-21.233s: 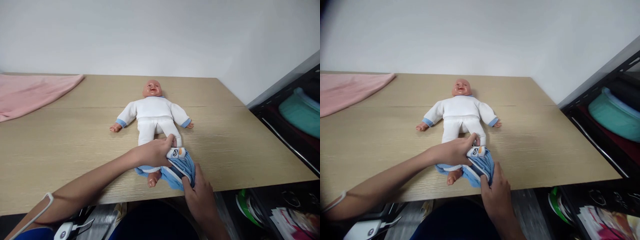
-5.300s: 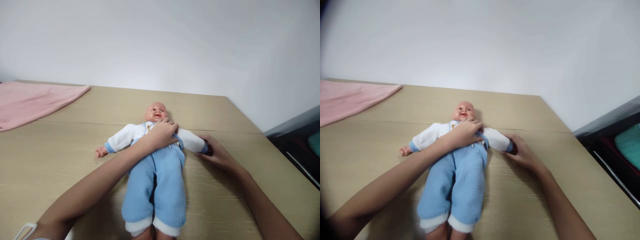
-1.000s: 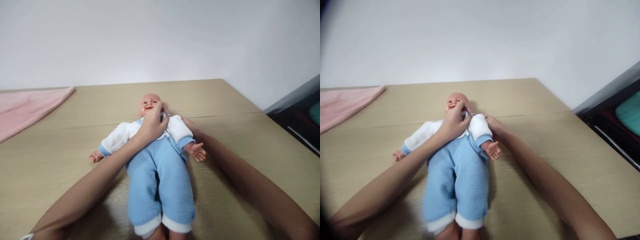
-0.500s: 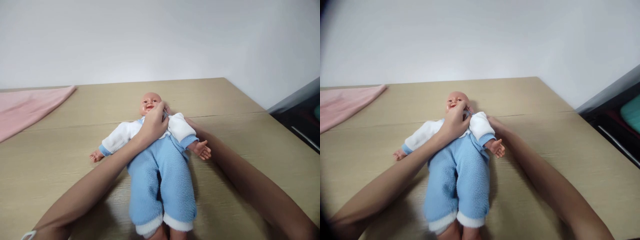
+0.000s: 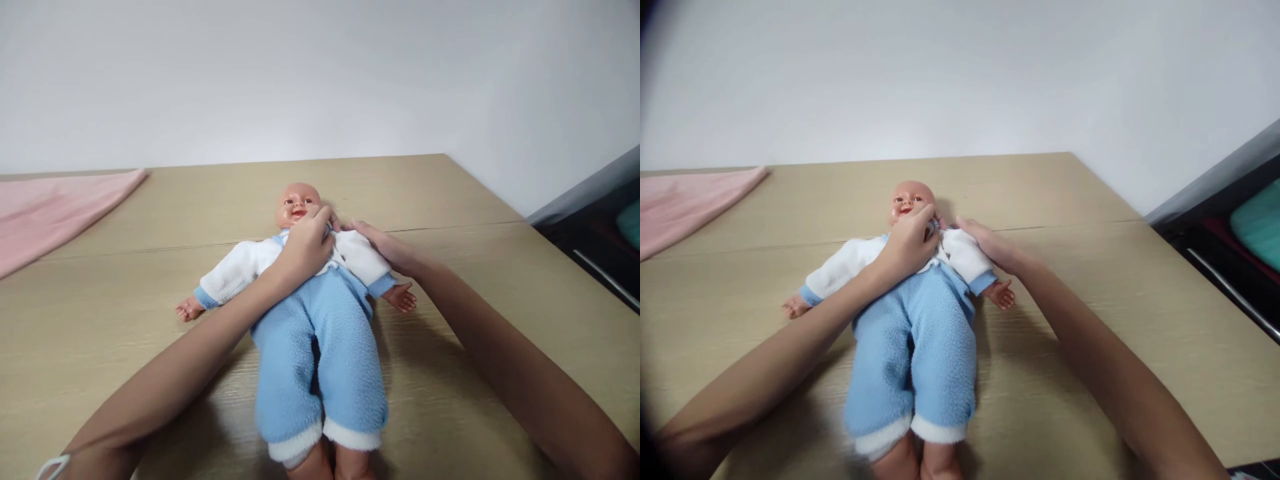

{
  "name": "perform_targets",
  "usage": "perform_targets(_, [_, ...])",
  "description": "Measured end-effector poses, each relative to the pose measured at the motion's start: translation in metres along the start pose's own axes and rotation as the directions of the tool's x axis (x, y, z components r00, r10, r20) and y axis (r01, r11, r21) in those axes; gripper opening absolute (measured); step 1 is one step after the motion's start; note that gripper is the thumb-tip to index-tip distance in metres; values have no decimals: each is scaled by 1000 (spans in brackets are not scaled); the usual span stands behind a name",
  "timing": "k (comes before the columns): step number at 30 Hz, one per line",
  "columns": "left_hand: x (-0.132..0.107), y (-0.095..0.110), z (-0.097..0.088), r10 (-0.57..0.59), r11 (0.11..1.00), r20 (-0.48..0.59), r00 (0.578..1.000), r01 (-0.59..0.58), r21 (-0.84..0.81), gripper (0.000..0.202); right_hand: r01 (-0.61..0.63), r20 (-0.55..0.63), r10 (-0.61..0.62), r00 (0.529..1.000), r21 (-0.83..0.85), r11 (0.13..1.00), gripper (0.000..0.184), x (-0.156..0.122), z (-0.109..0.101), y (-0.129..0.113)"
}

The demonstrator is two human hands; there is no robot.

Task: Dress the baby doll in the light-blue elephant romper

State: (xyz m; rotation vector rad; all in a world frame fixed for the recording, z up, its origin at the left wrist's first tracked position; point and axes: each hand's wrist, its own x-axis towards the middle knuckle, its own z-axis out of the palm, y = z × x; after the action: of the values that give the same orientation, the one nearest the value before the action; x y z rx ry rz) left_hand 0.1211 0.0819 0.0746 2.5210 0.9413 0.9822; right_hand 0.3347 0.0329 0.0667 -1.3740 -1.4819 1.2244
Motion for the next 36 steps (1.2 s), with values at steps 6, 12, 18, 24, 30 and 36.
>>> perform_targets(6, [0, 4, -3, -26, 1000, 20, 999, 26, 3, 30, -47, 101, 105, 989, -463, 885, 83, -29, -17, -32])
perform_targets(12, [-2, 7, -4, -37, 999, 33, 999, 37, 13, 32, 70, 222, 117, 968, -687, 723, 57, -42, -43, -41])
perform_targets(18, [-3, 5, -1, -12, 1000, 28, 1000, 12, 6, 32, 70, 286, 180, 941, -686, 724, 67, -35, -57, -34])
perform_targets(24, [-5, 4, 3, 25, 999, 4, 1000, -25, -28, 24, 63, 213, 192, 958, -809, 584, 43, -29, -59, -30])
perform_targets(30, [-7, 14, -10, 81, 997, -22, 996, -80, 17, 13, 184, 134, -130, 982, -808, 559, 59, -29, -55, -16])
perform_targets(36, [-37, 43, -37, 124, 992, 64, 990, -123, -9, 10, 395, 112, -425, 898, -631, 668, 29, -76, -2, -25])
